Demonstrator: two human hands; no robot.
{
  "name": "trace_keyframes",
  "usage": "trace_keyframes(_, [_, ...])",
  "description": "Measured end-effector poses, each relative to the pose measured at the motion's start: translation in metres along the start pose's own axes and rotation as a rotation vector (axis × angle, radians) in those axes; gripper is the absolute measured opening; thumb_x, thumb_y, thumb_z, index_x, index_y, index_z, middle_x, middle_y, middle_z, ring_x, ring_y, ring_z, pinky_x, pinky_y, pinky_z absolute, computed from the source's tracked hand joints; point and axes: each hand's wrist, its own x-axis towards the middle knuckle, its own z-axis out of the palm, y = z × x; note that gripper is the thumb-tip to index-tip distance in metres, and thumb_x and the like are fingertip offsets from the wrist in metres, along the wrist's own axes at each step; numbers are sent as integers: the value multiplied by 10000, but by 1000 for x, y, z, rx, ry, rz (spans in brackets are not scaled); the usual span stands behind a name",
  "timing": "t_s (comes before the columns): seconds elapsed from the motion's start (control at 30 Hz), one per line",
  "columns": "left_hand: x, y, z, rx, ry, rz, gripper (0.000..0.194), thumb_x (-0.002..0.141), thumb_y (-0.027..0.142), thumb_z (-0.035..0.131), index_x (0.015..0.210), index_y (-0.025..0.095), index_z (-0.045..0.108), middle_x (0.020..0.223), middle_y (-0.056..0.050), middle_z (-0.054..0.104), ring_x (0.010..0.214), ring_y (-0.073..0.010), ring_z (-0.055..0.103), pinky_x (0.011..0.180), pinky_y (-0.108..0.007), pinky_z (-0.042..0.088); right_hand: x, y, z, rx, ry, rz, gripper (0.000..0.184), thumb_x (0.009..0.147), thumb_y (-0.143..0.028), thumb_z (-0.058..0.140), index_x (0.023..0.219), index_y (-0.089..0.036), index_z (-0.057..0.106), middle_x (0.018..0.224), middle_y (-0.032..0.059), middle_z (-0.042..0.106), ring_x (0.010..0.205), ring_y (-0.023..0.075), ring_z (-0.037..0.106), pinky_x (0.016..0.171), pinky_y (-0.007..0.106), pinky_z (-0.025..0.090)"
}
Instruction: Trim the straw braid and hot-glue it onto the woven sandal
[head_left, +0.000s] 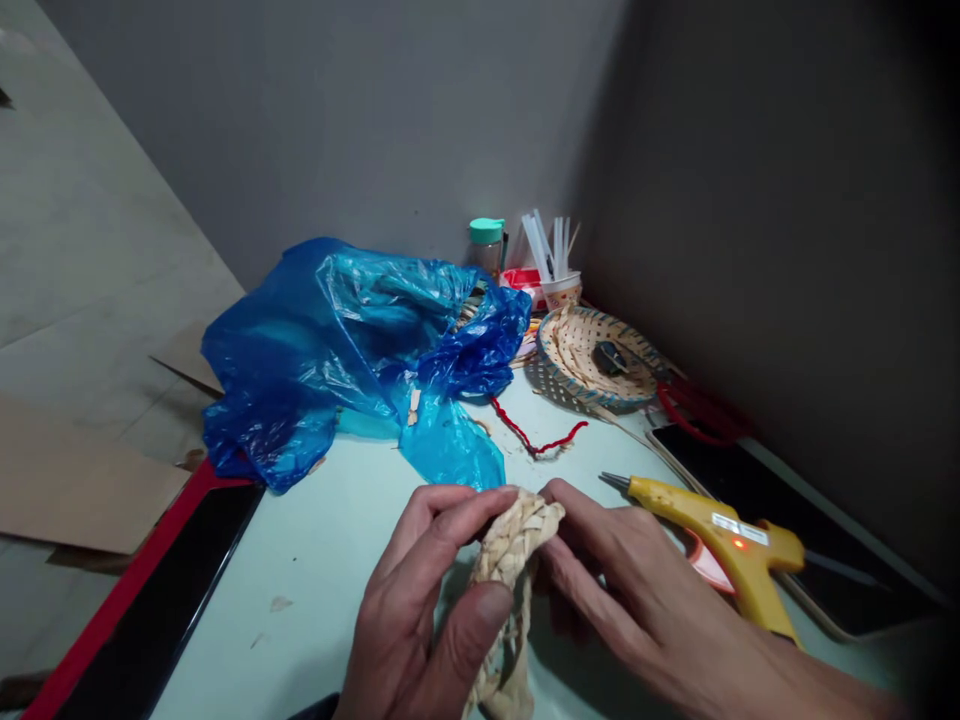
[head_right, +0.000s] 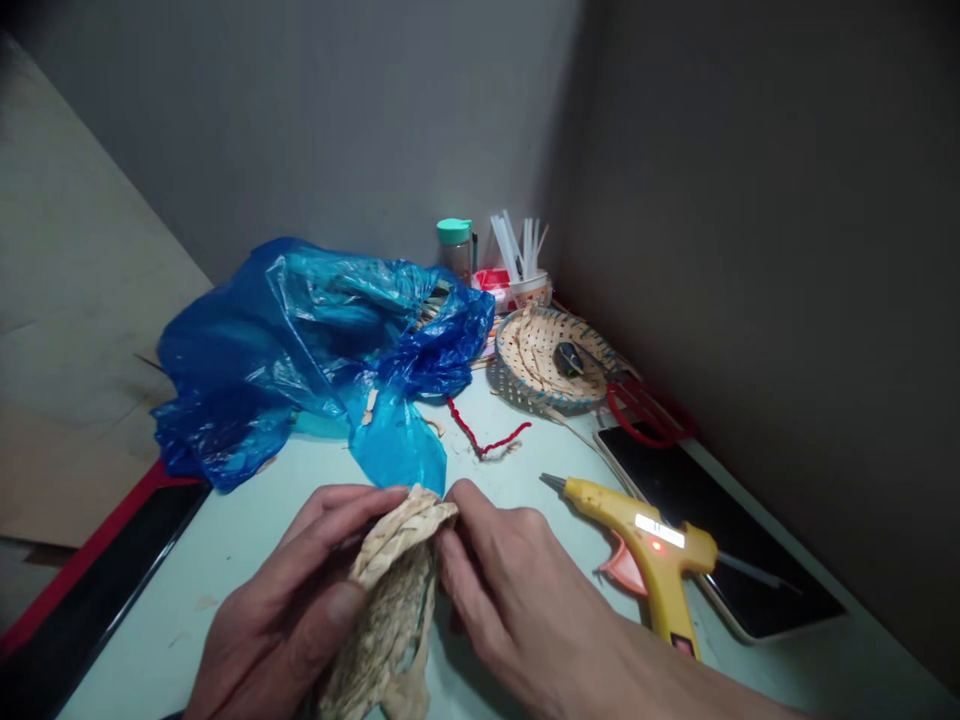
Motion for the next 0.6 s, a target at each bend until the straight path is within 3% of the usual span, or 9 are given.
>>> trace_keyframes(0.17, [-4,1,4,-32,37,14,325,969,523,621,1212,389,791,1117,-63,699,1009,-227,723,813,-269,616,-3,-8,-7,-42,108,-73,212,973,-223,317,802,-280,428,567,-27,607,438,154,553,448,248,435])
trace_keyframes(0.27, [-6,-1,8,-103,34,3,389,945,558,640,1290,412,747,1246,-62,737,1042,-251,756,813,-277,631,-6,-7,-9,-62,128,-108,210,976,-205,316,816,-279,430,580,-26,623,454,154,580,466,247,453])
trace_keyframes(0.37, [-8,-4,13,-98,-1,-18,514,954,597,604,1442,439,620,1374,-43,730,1161,-279,746,933,-322,621,-7,-6,-11,-84,75,-107,202,988,-187,343,834,-273,441,603,-37,611,456,147,566,448,250,417])
trace_keyframes(0.5, [-12,-7,18,21,-29,54,526,1007,613,462,1421,355,659,1356,-88,741,1220,-322,722,962,-399,623,-6,-8,-15,-116,-37,-96,177,971,-133,385,890,-246,494,658,-23,636,496,154,598,474,264,415])
trace_keyframes(0.6, [-14,-9,19,25,-46,43,491,1014,549,496,1424,333,658,1354,-98,740,1214,-323,725,949,-395,630,-2,-10,-16,-184,-159,-59,200,943,-71,408,987,-213,542,773,5,696,608,174,675,501,275,417])
